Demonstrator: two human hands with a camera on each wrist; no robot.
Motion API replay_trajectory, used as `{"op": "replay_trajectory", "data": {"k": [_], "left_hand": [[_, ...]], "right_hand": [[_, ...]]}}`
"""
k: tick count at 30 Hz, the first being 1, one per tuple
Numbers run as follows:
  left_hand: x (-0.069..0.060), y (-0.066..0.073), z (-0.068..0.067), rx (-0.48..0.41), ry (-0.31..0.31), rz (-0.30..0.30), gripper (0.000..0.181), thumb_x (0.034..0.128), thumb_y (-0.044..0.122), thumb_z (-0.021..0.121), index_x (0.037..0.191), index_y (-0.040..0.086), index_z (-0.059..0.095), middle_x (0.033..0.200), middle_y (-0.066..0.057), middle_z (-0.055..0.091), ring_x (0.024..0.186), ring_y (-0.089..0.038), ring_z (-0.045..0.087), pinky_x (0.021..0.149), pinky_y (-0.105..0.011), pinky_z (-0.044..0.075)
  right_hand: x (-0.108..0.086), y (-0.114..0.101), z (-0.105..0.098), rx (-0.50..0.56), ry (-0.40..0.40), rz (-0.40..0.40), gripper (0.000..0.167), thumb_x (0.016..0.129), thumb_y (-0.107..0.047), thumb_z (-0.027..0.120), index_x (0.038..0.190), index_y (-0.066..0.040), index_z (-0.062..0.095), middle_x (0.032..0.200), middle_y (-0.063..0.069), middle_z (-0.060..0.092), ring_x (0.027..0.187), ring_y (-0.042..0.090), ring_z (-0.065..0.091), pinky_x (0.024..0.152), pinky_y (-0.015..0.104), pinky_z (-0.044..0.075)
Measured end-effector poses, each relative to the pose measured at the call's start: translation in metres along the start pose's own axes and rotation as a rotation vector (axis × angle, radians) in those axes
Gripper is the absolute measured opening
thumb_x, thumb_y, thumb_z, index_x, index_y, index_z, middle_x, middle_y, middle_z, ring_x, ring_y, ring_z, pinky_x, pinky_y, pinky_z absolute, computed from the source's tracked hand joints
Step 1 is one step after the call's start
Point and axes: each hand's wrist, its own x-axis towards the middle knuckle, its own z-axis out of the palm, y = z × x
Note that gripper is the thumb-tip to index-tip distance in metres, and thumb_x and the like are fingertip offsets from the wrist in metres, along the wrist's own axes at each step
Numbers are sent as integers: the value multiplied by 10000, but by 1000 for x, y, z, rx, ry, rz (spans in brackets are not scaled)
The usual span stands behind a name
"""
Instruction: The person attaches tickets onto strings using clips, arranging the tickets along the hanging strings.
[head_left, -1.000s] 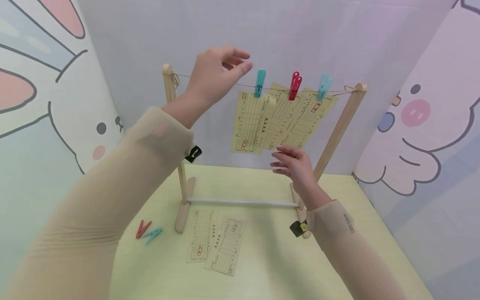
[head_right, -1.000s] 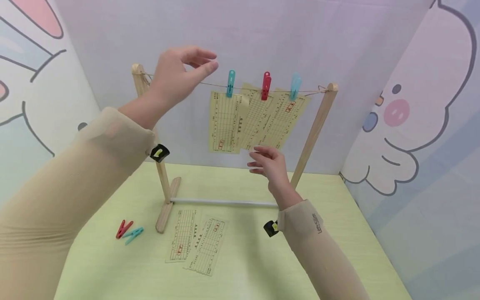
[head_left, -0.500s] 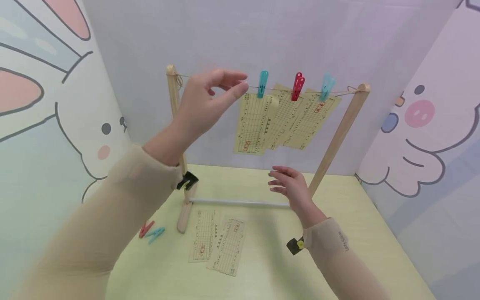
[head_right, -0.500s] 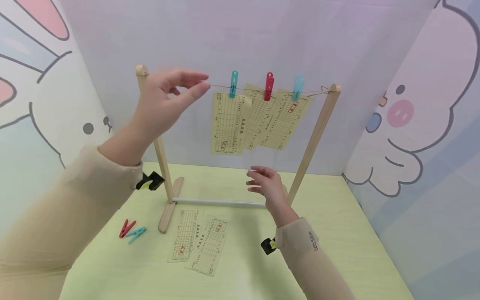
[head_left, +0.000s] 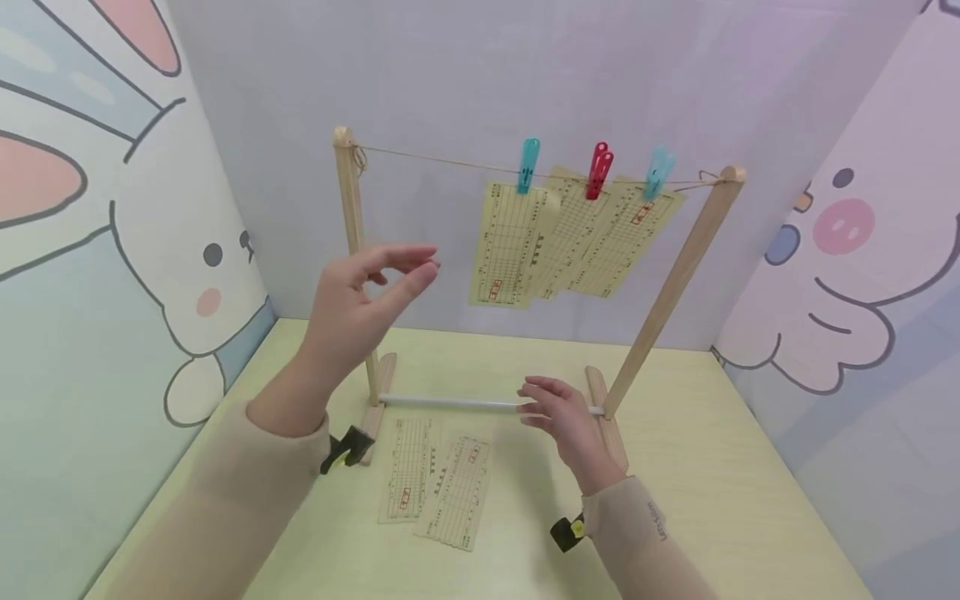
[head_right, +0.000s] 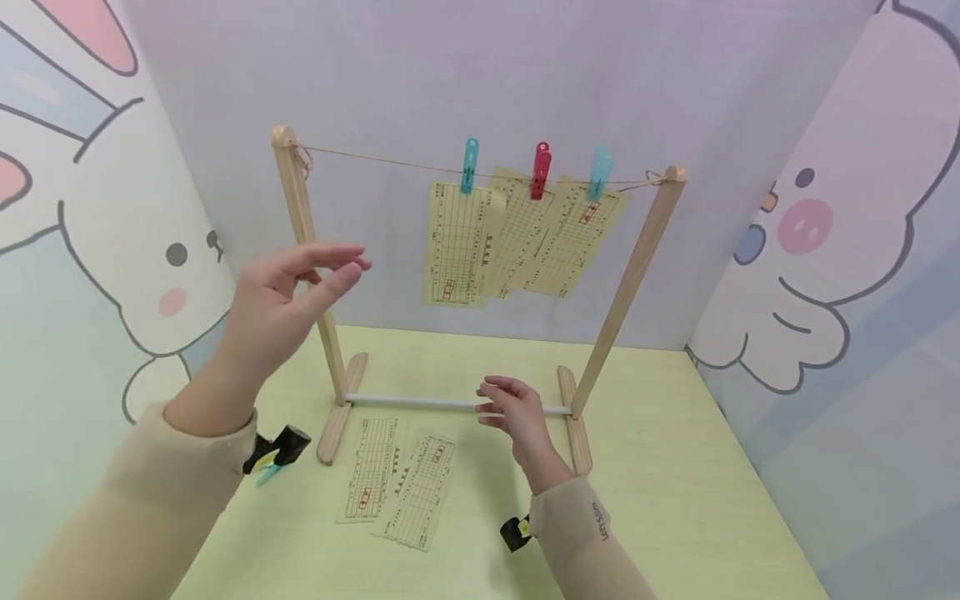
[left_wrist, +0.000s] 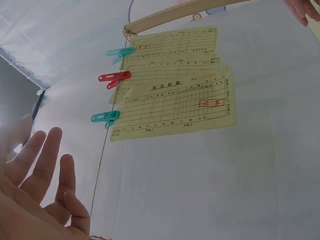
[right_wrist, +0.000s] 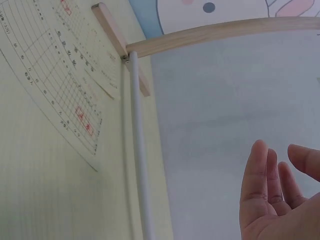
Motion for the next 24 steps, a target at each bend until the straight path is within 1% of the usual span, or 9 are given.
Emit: {"op": "replay_trajectory", "data": {"k": [1,3,6,8,12,19,21,24], "left_hand": [[-5,-4,-1,2,7,-4,218,894,78,706,1109,46,735,1002,-42,758,929,-2,627,795,-266,408],[-14,-13,-2,3,25,-18,211,892,72,707,1099,45,738,968,88,749,931,-3,625,782,-253,409],[-27,-27,-3,6,48,-53,197,904,76,698,1093,43,740,925,282,684,938,-4,615,769,-232,409],[-37,-36,-4,13,57,-86,198,914,81,689,1101,36,734,918,353,650,943,12,605,774,-215,407],[-50,-51,-6,24,67,-139,213,929,94,679,1126,20,717,934,372,643,931,34,602,781,-194,411],[-67,-68,-7,42,86,-236,239,951,161,670,1149,35,714,939,385,631,928,37,583,783,-170,417],[-72,-72,-7,44,92,-274,252,955,194,669,1158,52,715,947,386,630,927,24,578,784,-167,418],[-81,-78,-7,61,92,-355,277,961,258,663,1174,87,714,967,367,639,932,18,573,787,-165,419]], "right_hand": [[0,4,1,1,-1,1,356,965,-147,627,1271,27,573,1019,30,711,797,124,688,734,256,581],[-1,11,1,0,-1,0,378,964,-152,627,1285,36,564,1060,68,712,804,125,686,738,257,580],[-1,21,2,7,12,9,391,959,-162,635,1288,37,564,1094,103,708,808,131,689,736,256,581],[-1,27,4,12,20,20,400,957,-170,641,1289,39,563,1084,98,706,811,136,690,736,258,581],[-2,39,5,23,29,38,393,953,-179,649,1274,34,577,1045,72,708,805,142,692,729,264,582],[-5,56,5,12,27,45,412,959,-201,644,1275,52,568,1100,146,703,823,163,699,724,268,586],[-7,59,5,6,30,51,419,960,-208,642,1281,50,563,1094,128,704,841,172,699,731,267,585],[-8,63,7,1,28,61,443,968,-207,628,1309,61,540,1099,121,700,860,177,695,742,263,583]]}}
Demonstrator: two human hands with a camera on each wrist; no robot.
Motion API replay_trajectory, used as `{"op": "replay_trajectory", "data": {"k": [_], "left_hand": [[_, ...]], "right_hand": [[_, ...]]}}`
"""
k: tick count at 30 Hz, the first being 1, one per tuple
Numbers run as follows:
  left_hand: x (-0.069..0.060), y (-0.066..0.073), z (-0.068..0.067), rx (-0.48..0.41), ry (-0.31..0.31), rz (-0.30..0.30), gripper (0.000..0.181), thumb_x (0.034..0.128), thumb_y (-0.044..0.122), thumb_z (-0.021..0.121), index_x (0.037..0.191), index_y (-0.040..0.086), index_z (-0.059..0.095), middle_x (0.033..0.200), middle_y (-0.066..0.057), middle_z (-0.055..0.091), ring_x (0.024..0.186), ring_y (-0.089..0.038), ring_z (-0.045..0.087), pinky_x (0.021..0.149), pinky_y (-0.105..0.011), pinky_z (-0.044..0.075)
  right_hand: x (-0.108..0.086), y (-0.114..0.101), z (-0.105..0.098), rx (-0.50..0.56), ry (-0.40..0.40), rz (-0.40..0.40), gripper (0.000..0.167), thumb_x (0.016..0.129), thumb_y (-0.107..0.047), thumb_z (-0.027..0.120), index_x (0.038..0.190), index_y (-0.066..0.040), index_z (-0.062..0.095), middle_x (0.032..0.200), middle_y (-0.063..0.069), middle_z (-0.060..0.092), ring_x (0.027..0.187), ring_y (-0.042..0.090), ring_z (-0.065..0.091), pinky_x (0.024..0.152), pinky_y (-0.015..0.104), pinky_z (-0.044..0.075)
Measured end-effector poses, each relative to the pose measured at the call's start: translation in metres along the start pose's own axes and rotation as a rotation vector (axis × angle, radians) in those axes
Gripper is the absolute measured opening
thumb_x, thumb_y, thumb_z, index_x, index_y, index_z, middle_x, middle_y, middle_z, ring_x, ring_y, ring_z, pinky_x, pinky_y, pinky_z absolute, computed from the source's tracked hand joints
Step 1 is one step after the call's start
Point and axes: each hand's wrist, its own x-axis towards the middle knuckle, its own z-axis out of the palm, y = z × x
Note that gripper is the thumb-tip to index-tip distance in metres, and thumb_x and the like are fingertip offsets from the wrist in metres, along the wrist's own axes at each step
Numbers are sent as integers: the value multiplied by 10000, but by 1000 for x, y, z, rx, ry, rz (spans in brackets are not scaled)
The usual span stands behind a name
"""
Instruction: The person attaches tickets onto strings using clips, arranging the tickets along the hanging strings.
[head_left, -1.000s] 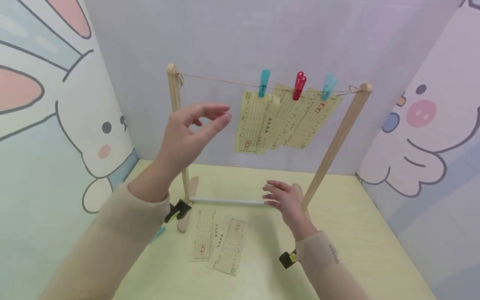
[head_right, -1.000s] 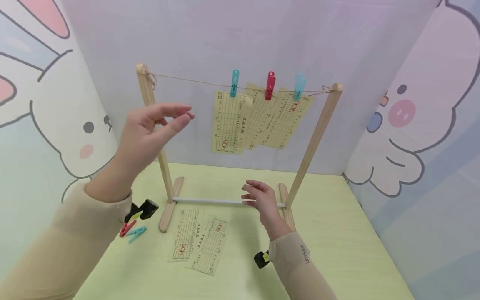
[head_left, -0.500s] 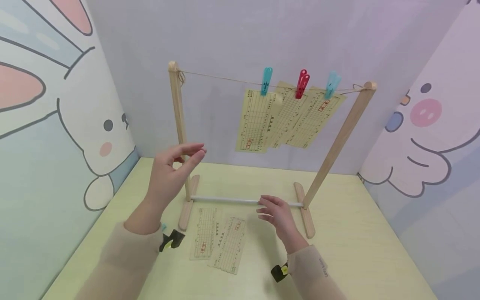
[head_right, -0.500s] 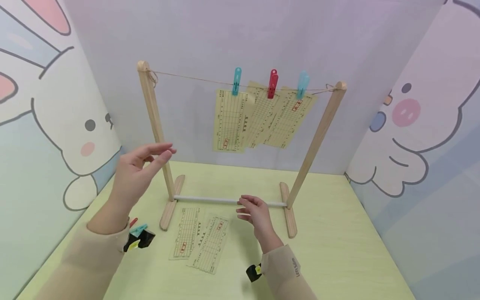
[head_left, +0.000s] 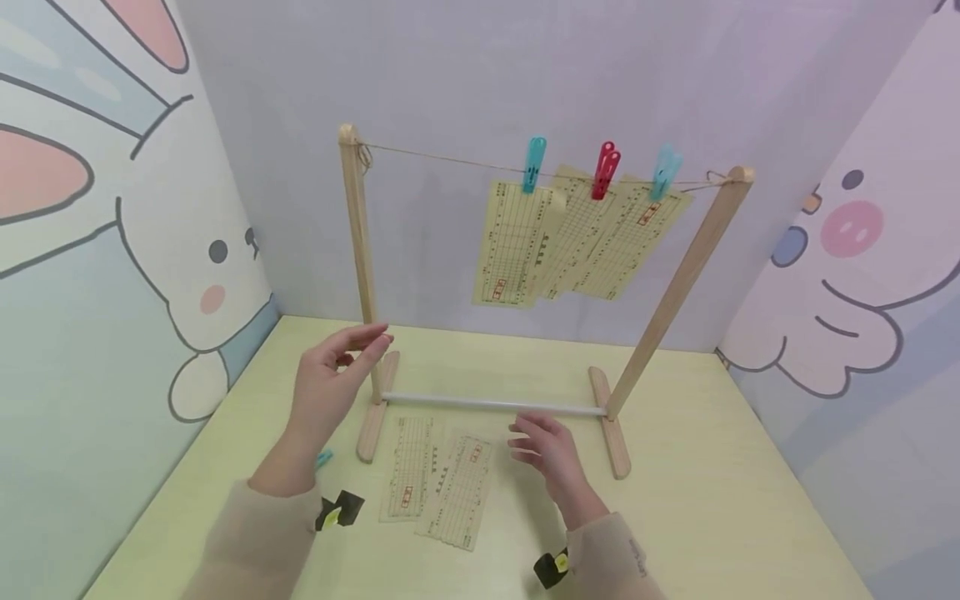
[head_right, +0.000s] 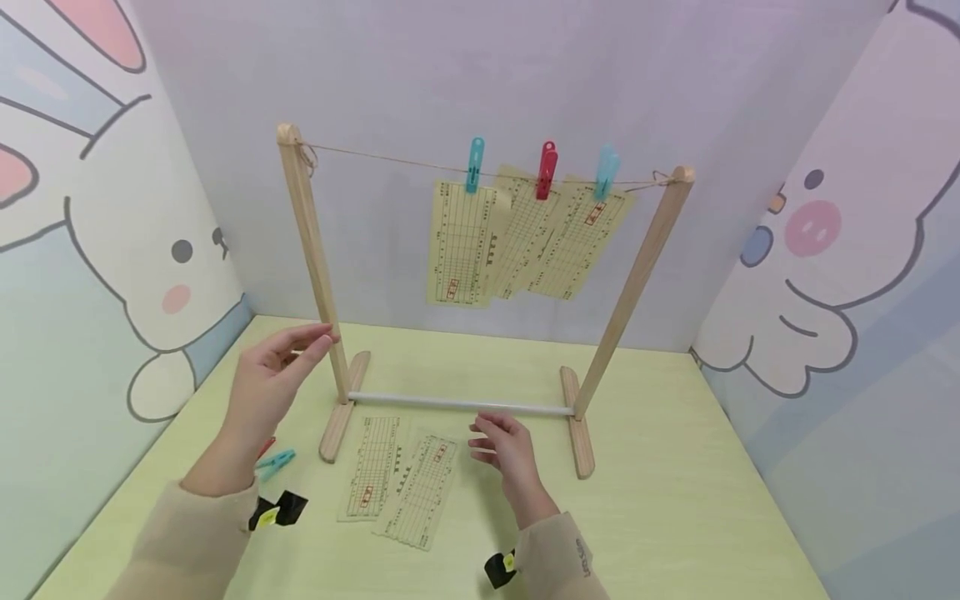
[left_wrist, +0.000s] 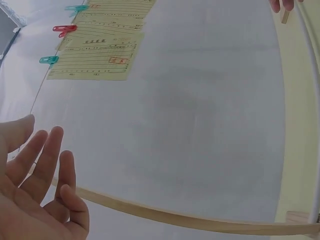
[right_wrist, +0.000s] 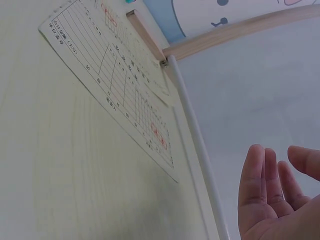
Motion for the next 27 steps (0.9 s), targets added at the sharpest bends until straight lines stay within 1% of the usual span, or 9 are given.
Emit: {"op": "replay_trajectory", "data": {"k": [2,5,7,9,12,17,20,24,27], "left_hand": [[-4,-6,1,14,-3,-56,292,963,290,659,1183,106,712,1005,294,678,941,27,572,786,-159,424],[-10,-14,3,24,-11,-125,314,965,313,653,1203,113,702,1109,104,727,957,40,574,784,-147,435],[-13,-19,4,27,-14,-167,335,966,332,649,1214,110,693,1177,-16,718,972,47,571,788,-136,441],[-17,-24,4,33,-21,-202,356,971,349,638,1228,107,680,1226,-70,695,980,49,561,796,-128,438],[-23,-34,2,58,-12,-235,370,978,363,623,1243,109,668,1245,-80,685,979,65,547,807,-121,428],[-29,-56,-5,122,51,-236,353,985,343,616,1242,108,673,1213,-95,704,929,116,532,783,-121,419],[-34,-70,-11,164,70,-272,371,989,368,602,1250,114,667,1226,-92,698,938,98,524,772,-117,400],[-41,-90,-18,202,95,-365,415,992,408,579,1285,121,644,1311,-83,654,1094,-69,533,801,-168,398],[-46,-105,-24,207,110,-441,461,996,427,562,1322,104,610,1399,-112,586,1244,-251,494,904,-312,418]], "right_hand": [[-1,2,0,1,1,9,458,969,-212,626,1324,60,528,1114,127,698,858,164,693,749,260,581],[-2,6,0,-2,1,9,493,969,-240,629,1336,69,514,1126,138,695,836,137,688,753,260,580],[-3,9,0,-2,1,4,512,969,-258,632,1341,72,508,1114,128,697,835,132,687,754,261,579],[-4,12,1,-5,4,2,518,971,-270,630,1342,71,508,1085,99,701,836,132,685,752,260,577],[-6,16,1,-4,9,5,509,976,-272,623,1343,63,513,1048,57,698,844,136,683,753,257,575],[-10,23,3,5,12,10,492,980,-260,614,1336,63,512,1025,40,699,838,136,681,752,264,575],[-12,27,5,9,-1,22,493,976,-255,617,1332,69,509,1023,44,700,825,130,678,745,263,573],[-13,32,7,-1,-27,48,493,968,-252,628,1322,71,513,1036,65,701,807,127,676,725,257,573],[-14,37,9,-13,-35,67,477,965,-242,630,1312,66,521,1049,84,702,799,127,681,711,256,575]]}}
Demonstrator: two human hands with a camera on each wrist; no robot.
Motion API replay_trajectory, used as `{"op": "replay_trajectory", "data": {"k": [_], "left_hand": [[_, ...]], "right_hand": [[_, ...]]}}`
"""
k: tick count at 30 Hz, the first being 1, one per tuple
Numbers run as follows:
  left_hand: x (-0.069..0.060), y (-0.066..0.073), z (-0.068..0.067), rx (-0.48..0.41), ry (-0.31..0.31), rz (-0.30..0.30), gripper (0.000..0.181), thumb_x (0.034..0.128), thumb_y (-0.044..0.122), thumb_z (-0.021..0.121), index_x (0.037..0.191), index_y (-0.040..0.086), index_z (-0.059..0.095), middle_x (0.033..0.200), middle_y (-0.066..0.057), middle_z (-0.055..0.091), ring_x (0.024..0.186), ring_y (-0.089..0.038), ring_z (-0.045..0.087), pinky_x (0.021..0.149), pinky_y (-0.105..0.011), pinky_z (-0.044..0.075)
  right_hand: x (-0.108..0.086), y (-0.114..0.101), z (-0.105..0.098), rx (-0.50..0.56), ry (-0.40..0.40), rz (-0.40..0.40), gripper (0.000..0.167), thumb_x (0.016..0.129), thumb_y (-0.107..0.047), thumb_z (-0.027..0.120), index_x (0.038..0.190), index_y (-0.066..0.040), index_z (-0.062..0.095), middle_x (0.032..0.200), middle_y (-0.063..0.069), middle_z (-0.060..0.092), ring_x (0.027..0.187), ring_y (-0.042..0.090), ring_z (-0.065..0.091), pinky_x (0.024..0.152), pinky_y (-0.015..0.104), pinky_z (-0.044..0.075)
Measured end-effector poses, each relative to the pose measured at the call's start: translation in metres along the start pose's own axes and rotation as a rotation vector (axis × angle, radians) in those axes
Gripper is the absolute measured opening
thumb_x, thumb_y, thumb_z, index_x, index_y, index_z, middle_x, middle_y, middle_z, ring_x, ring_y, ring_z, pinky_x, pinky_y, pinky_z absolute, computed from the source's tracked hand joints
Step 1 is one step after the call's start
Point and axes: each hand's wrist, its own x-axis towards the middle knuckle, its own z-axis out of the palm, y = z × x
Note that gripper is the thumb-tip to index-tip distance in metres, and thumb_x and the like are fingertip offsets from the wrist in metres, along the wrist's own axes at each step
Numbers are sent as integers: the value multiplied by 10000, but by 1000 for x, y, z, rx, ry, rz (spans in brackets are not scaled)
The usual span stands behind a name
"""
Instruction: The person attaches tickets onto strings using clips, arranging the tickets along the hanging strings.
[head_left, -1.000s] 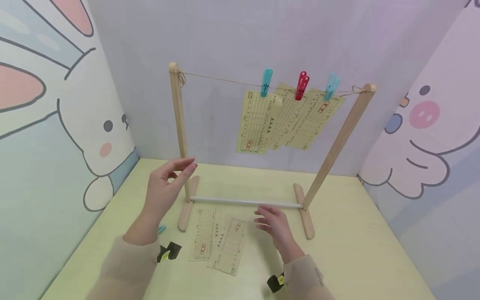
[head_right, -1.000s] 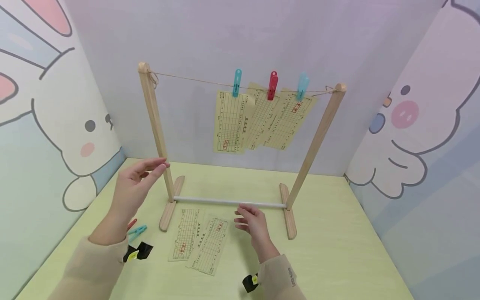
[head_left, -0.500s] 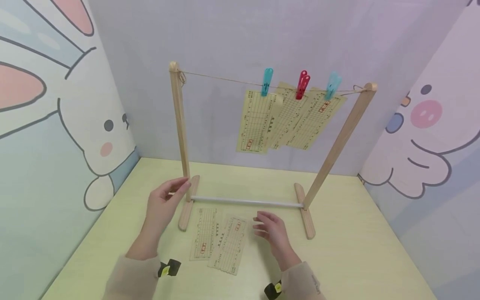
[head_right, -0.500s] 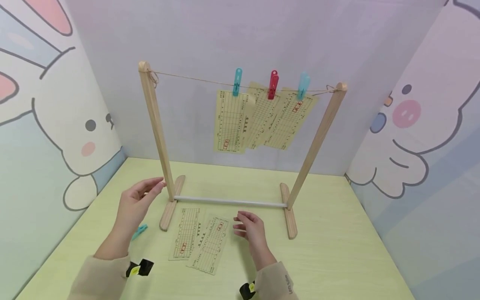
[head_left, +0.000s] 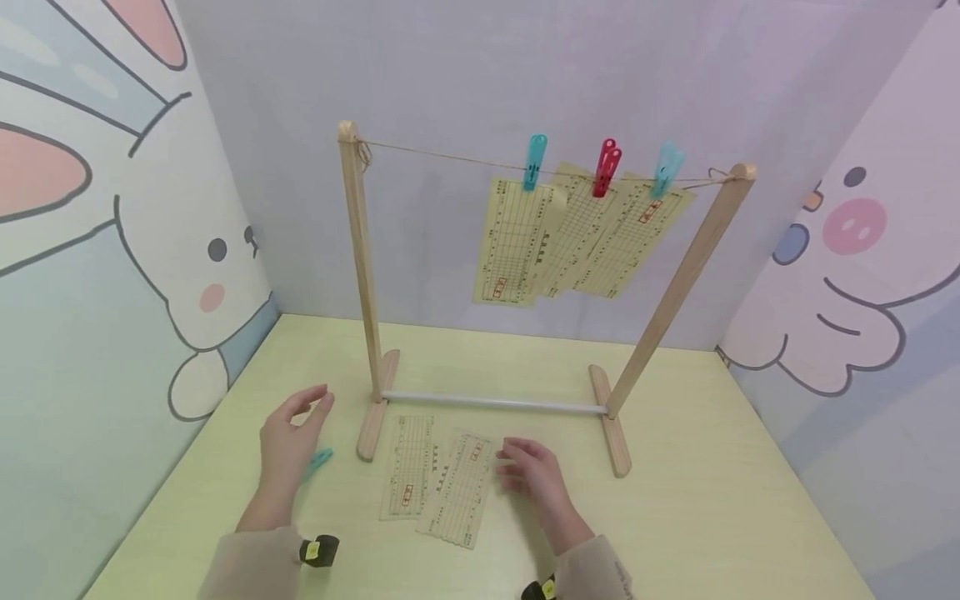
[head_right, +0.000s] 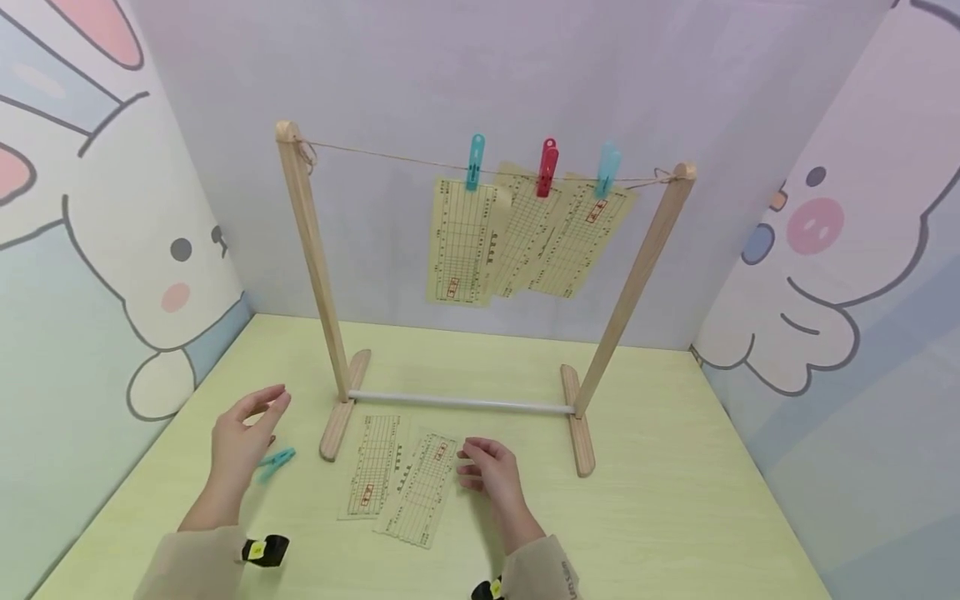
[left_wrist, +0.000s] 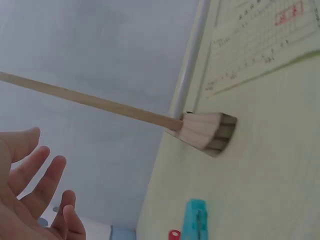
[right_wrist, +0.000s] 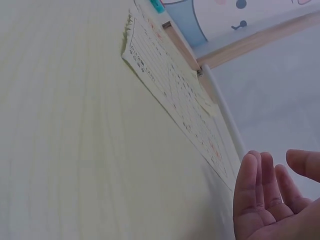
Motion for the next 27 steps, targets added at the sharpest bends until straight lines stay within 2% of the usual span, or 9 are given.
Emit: {"op": "replay_trajectory", "data": {"k": [3,6,11,16,18,22,24,27], "left_hand": [[1,-16,-2,-3,-27,-75,514,1003,443,535,1365,79,562,1459,-161,511,1332,-361,421,998,-481,395],[0,-29,-5,-2,-74,-138,564,1004,466,517,1407,73,513,1503,-181,456,1376,-411,381,1078,-575,345],[-1,-44,-10,-8,-139,-199,613,996,472,528,1461,80,451,1557,-203,374,1419,-453,333,1135,-603,288],[1,-60,-13,16,-123,-240,622,998,436,544,1480,63,418,1522,-252,400,1437,-520,228,1151,-659,178],[2,-65,-15,38,-118,-252,628,995,421,556,1481,52,409,1528,-261,381,1442,-543,166,1146,-686,112],[4,-73,-16,91,-129,-254,649,982,417,582,1480,40,406,1567,-268,305,1459,-529,123,1141,-693,23],[5,-75,-17,110,-138,-254,678,973,441,590,1487,44,398,1574,-270,287,1463,-514,147,1150,-685,21],[7,-76,-20,115,-164,-262,720,969,446,599,1508,35,357,1578,-280,265,1461,-512,168,1174,-659,92]], "right_hand": [[0,3,1,-1,-6,13,481,963,-241,632,1319,63,519,1064,97,699,801,127,684,700,255,575],[-1,7,1,2,-20,19,500,965,-255,634,1332,62,511,1085,108,695,803,127,687,697,255,576],[-1,10,0,-3,-30,35,528,965,-272,636,1353,58,496,1124,127,689,815,123,688,735,270,583],[0,13,-1,4,-29,44,513,960,-249,639,1340,66,501,1092,115,698,785,115,684,719,268,586],[1,14,0,8,-27,43,495,958,-232,642,1324,75,510,1050,100,705,757,111,681,690,261,585],[1,16,3,11,-11,22,460,949,-190,647,1284,102,528,968,73,715,695,109,674,632,258,583],[1,16,6,3,2,6,450,939,-170,651,1269,114,534,934,70,723,667,109,672,613,264,584],[0,17,11,-16,15,-19,444,922,-139,661,1256,127,538,900,67,731,634,103,668,594,258,580]]}}
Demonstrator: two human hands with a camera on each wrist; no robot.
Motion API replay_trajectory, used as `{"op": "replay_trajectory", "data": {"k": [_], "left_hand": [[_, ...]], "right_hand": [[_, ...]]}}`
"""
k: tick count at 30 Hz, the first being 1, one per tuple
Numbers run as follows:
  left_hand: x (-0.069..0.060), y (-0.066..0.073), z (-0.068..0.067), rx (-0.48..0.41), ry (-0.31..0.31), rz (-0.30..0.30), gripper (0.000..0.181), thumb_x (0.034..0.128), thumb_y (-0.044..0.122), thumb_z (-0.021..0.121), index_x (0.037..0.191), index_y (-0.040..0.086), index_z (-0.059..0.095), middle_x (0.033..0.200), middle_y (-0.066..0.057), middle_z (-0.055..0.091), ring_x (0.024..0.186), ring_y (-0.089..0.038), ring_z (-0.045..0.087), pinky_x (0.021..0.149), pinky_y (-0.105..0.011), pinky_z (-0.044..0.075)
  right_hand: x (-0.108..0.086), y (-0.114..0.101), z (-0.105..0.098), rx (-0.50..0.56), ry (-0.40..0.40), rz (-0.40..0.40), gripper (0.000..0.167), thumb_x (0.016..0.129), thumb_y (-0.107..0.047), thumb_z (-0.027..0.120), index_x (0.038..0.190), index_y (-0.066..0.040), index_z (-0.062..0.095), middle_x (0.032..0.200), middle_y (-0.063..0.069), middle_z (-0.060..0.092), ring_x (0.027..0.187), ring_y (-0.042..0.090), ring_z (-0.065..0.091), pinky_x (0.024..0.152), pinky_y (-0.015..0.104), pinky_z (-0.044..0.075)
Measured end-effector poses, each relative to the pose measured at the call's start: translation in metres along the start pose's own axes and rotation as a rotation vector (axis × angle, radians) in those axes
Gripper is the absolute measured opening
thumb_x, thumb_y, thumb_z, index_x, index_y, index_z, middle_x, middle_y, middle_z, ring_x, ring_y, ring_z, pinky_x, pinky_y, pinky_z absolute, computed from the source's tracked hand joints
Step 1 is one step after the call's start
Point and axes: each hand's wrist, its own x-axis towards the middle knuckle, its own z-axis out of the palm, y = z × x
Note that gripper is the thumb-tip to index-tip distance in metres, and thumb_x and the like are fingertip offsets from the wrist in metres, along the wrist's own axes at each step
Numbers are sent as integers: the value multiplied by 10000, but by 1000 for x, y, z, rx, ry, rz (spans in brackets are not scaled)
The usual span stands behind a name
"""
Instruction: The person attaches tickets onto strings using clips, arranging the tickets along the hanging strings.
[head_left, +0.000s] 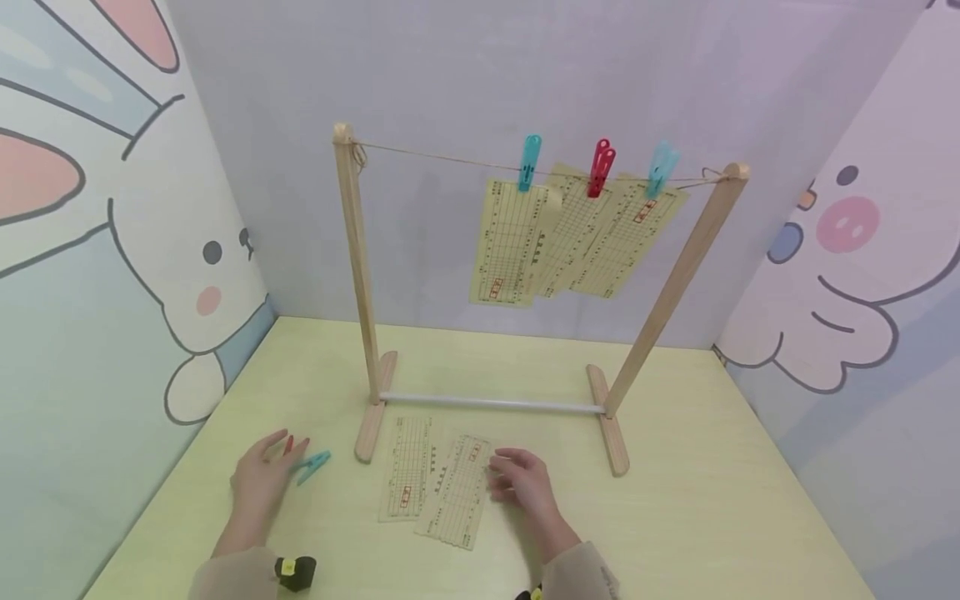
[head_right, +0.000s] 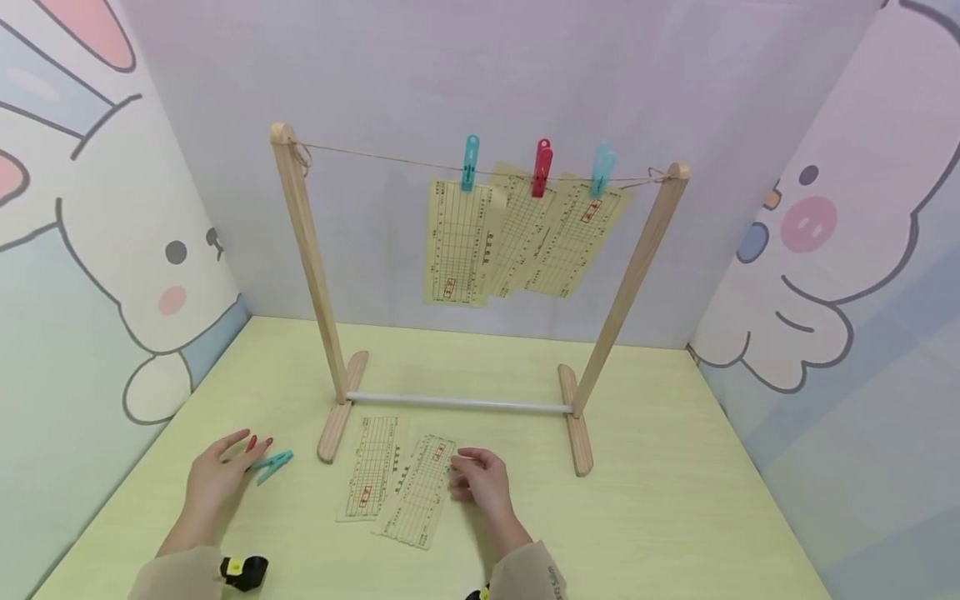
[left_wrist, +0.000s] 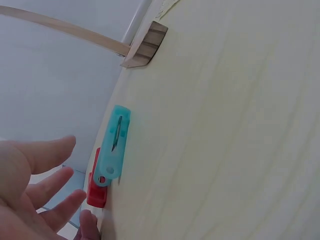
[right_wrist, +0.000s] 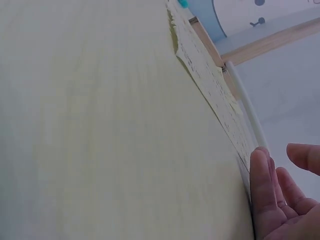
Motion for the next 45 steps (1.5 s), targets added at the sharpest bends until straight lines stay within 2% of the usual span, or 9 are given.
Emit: {"op": "replay_trajectory", "data": {"k": [3,6,10,16,21,34,39,45], "left_hand": [[2,0,-3,11,-32,-1,700,982,368,598,1512,4,323,1573,-311,233,1445,-533,182,1158,-652,184],[5,0,-5,22,-54,5,664,980,275,598,1501,-28,319,1564,-328,234,1445,-538,169,1161,-650,177],[9,-2,-4,32,-77,5,685,955,240,625,1503,-32,316,1559,-314,270,1457,-521,163,1161,-650,171],[12,-2,0,80,-95,28,665,965,263,619,1490,-32,336,1504,-310,370,1381,-504,335,1115,-629,295],[12,-1,3,88,-79,20,622,982,255,603,1471,-44,363,1478,-312,405,1344,-484,408,1098,-590,355],[12,1,9,61,-27,8,576,967,203,624,1429,-68,414,1419,-315,480,1329,-474,438,1105,-585,345],[14,4,12,78,5,1,547,966,171,620,1409,-86,428,1394,-326,498,1302,-467,478,1079,-562,392],[16,6,13,119,31,15,510,987,178,583,1390,-98,434,1364,-334,514,1271,-472,496,1058,-564,407]], "right_hand": [[-1,0,4,-10,12,-7,449,909,-127,671,1260,121,540,911,81,732,629,93,662,599,235,570],[0,1,5,-21,28,-8,457,910,-139,675,1268,111,541,940,100,733,644,90,662,617,230,567],[0,2,7,-52,56,-12,447,906,-153,680,1257,96,558,935,98,737,652,90,662,626,236,568],[2,4,8,-76,68,-8,410,898,-151,686,1225,76,587,887,48,733,658,92,661,639,243,568],[2,5,7,-101,56,-15,397,907,-165,677,1218,68,596,874,39,727,669,96,659,656,248,569],[1,6,7,-81,61,-18,386,909,-135,666,1219,81,589,872,46,718,661,97,655,647,243,569],[0,6,8,-82,74,-12,398,908,-149,672,1225,74,586,883,40,714,665,95,653,650,245,566],[-1,5,12,-143,102,-39,422,894,-178,704,1227,54,590,968,83,704,712,116,661,681,274,564]]}}
